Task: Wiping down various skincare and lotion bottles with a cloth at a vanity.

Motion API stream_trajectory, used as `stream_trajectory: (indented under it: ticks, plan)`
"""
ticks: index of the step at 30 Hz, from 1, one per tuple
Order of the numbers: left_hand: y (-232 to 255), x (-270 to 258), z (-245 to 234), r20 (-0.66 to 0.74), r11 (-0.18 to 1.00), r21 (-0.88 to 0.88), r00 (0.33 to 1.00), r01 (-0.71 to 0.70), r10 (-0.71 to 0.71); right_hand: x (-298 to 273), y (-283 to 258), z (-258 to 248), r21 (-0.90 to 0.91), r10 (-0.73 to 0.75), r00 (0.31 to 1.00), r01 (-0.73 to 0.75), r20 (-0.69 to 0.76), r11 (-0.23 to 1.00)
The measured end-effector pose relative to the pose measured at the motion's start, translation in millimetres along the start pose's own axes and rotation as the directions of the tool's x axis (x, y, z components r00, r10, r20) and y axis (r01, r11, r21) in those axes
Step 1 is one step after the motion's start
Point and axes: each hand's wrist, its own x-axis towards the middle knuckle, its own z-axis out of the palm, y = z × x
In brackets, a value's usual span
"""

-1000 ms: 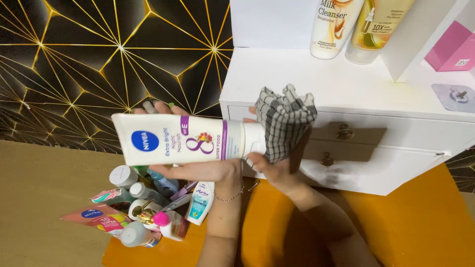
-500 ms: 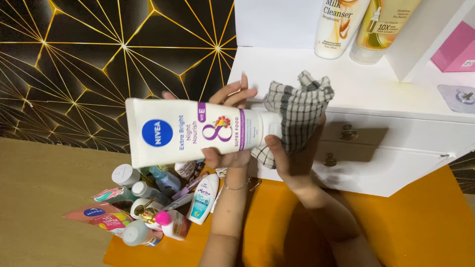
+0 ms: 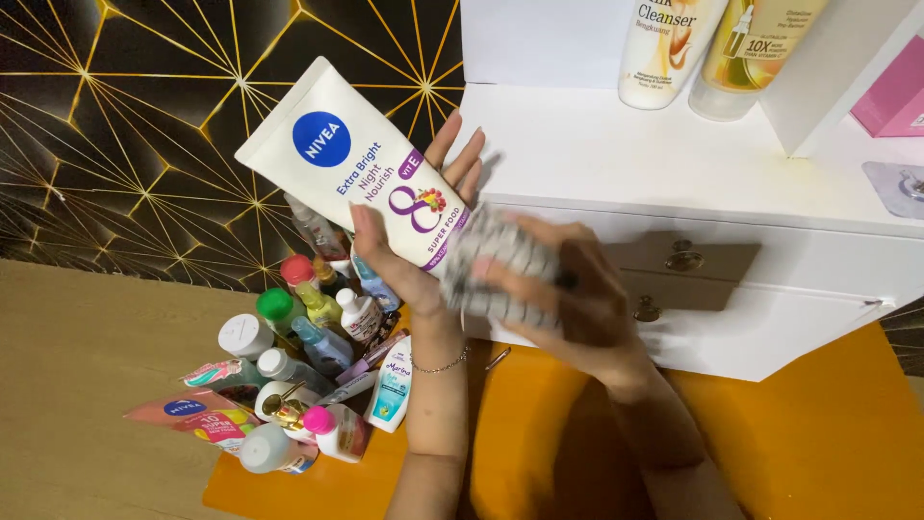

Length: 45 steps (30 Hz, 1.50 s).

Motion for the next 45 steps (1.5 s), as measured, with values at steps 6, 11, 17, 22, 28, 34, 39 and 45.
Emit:
stream_trajectory:
  ticks: [6, 11, 17, 22, 28, 34, 39, 45]
  plan:
    - [-4.3, -3.1, -2.0, 0.032, 0.998, -0.058, 0.999, 0.014, -0.012, 0.1, 2.0, -5.0, 0.051, -0.173, 0.984, 0.171, 0.042, 0.984]
    - [-4.7, -8.2, 5.4, -0.005, 1.0, -0.031, 1.0, 0.003, -0.003, 3.4, 10.7, -7.8, -0.086, 0.045, 0.999, -0.047, -0.025, 0.995]
    - [2.8, -12.6, 6.1, -0.062, 0.998, -0.02, 0.996, -0.058, 0.056, 5.1, 1.6, -5.6, -0.135, 0.072, 0.992, -0.086, -0.108, 0.987]
    - [3.7, -7.8, -1.5, -0.07, 0.996, 0.013, 0.993, -0.092, 0.092, 4.1, -2.6, -9.1, -0.132, 0.072, 0.991, -0.087, -0.117, 0.987]
    - [5.2, -1.6, -3.7, -0.176, 0.994, 0.032, 0.978, -0.107, 0.111, 1.3, -7.1, -6.4, -0.159, -0.063, 0.997, 0.069, 0.038, 0.985]
    - [-0.1, 0.5, -12.6, -0.124, 0.996, -0.011, 0.988, -0.093, 0.091, 2.8, 2.9, -2.1, -0.186, -0.02, 1.0, 0.023, 0.018, 0.982]
    - [3.9, -4.1, -4.0, -0.112, 0.997, 0.054, 0.992, -0.059, 0.065, 3.4, 4.1, 0.6, -0.335, 0.014, 0.999, -0.024, -0.031, 0.942]
    - [1.1, -5.1, -4.2, -0.108, 0.989, 0.131, 0.99, -0.073, 0.087, -0.4, -4.0, -4.2, -0.235, 0.008, 1.0, -0.008, -0.002, 0.972]
